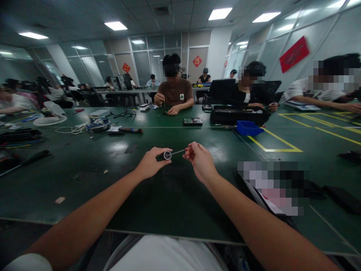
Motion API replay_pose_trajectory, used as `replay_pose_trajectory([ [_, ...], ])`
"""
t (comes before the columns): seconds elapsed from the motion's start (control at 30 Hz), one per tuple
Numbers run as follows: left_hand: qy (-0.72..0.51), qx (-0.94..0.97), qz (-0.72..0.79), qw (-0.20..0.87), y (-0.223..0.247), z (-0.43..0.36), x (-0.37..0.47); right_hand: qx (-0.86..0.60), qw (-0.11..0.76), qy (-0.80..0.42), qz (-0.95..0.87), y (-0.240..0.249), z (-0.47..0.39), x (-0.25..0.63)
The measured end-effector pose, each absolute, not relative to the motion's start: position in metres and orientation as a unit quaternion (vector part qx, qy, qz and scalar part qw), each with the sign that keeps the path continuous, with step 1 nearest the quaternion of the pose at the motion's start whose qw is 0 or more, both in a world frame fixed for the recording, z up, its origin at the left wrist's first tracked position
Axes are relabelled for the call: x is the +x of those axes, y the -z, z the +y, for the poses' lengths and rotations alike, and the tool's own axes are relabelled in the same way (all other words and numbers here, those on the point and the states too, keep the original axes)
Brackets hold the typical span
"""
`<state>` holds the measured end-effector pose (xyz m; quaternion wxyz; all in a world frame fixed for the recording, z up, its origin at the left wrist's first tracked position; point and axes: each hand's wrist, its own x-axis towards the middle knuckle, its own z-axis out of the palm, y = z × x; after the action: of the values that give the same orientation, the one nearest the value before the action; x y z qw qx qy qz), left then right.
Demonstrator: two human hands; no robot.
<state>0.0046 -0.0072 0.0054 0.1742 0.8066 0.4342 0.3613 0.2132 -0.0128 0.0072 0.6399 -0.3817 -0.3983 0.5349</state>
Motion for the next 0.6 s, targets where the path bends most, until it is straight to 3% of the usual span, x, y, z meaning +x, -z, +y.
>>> replay_pose_trajectory([
  [0.13,-0.357,0.806,0.439,0.173,-0.006,-0.008,0.006,-0.414,0.671,-0.388,-0.477,-0.009,-0.018,0.211],
  [0.33,-0.349,0.811,0.444,0.151,-0.009,-0.01,0.005,-0.445,0.629,-0.269,-0.579,-0.017,-0.032,0.211],
  [0.6,-0.339,0.817,0.445,0.138,-0.003,-0.005,0.002,-0.437,0.611,-0.247,-0.613,-0.012,-0.03,0.208],
])
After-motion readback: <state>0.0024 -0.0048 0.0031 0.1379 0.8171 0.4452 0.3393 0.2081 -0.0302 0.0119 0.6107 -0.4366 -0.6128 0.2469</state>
